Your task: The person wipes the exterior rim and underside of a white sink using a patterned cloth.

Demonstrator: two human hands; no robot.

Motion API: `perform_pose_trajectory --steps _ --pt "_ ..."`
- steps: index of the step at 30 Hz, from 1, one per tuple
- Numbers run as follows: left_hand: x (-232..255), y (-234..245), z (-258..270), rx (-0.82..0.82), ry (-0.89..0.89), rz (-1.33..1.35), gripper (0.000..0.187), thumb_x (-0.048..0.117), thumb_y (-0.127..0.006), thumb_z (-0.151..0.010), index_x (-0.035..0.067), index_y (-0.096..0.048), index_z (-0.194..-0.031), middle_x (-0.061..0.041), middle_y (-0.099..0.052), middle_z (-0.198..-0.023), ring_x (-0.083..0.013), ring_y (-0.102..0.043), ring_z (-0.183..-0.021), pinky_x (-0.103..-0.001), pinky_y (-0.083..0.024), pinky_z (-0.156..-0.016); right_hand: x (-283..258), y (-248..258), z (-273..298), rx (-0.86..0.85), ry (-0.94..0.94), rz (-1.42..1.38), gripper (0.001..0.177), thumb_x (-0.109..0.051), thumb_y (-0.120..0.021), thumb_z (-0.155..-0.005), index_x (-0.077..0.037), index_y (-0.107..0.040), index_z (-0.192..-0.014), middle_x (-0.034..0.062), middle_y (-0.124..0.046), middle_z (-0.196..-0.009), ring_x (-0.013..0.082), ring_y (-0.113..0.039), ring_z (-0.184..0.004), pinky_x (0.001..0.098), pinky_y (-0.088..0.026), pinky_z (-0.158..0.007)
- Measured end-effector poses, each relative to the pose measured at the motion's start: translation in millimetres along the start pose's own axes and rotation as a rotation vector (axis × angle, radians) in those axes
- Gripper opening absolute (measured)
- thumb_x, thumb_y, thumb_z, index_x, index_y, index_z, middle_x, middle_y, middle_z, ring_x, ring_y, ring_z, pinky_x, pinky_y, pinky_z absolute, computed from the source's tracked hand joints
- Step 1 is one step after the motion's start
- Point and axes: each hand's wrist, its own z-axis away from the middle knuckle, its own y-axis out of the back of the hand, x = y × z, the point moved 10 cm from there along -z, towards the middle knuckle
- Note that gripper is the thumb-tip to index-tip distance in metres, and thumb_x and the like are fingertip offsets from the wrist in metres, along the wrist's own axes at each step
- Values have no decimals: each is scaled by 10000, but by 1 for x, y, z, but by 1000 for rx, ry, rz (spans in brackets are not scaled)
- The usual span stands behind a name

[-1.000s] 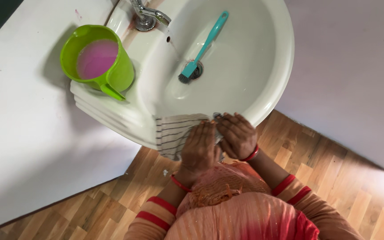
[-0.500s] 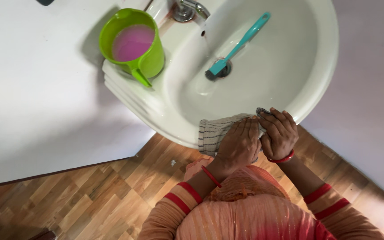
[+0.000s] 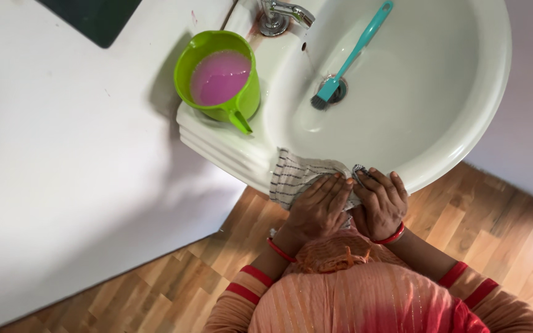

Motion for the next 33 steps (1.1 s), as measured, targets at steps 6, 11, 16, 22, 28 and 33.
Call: perform_pose_trajectory --steps 6,11,16,22,28,33 --pt "-46 30 48 89 -69 113 496 294 -545 -1101 25 -472 -1511 -157 -608 -1455 -291 -568 -1402 -445 -419 -1219 -55 -31 -6 -3 -3 16 227 -188 -637 -927 -68 -685 -1113 140 -705 -1274 317 -628 -1272 466 -336 -1200" --pt "-87 32 89 16 -49 88 424 209 -525 -1100 93 -517 -1508 -87 -602 -1498 -238 -537 -1442 -427 -381 -1247 -96 -57 -18 -17 -5 80 228 -190 -640 -946 -79 -702 -1136 141 -702 -1310 292 -625 -1290 449 -338 -1196" --pt "-123 37 118 84 17 10 432 175 -525 -1092 95 -511 -1516 -97 -577 -1528 -235 -493 -1475 -436 -348 -1257 -130 -80 -41 -82 10 144 323 -279 -624 -987 -69 -706 -1219 140 -690 -1353 283 -601 -1334 446 -361 -1189" --pt "-150 32 139 177 136 14 480 178 -518 -1096 38 -442 -1549 -142 -510 -1570 -290 -425 -1520 -479 -294 -1286 -152 -108 -59 -201 18 226 531 -412 -621 -1006 -38 -647 -1381 164 -641 -1428 293 -538 -1400 454 -334 -1207" --pt "-172 29 148 168 263 23 561 237 -498 -1076 17 -373 -1577 -164 -448 -1614 -304 -343 -1559 -552 -171 -1306 -164 -137 -60 -299 68 242 544 -339 -574 -1016 -19 -568 -1457 189 -567 -1500 312 -447 -1467 474 -278 -1242" --pt "-194 41 152 141 330 16 584 221 -473 -1036 -6 -360 -1563 -199 -440 -1600 -348 -320 -1562 -590 -123 -1308 -174 -165 -65 -380 88 215 548 -281 -522 -1019 -8 -510 -1494 192 -494 -1551 325 -351 -1512 487 -219 -1260"
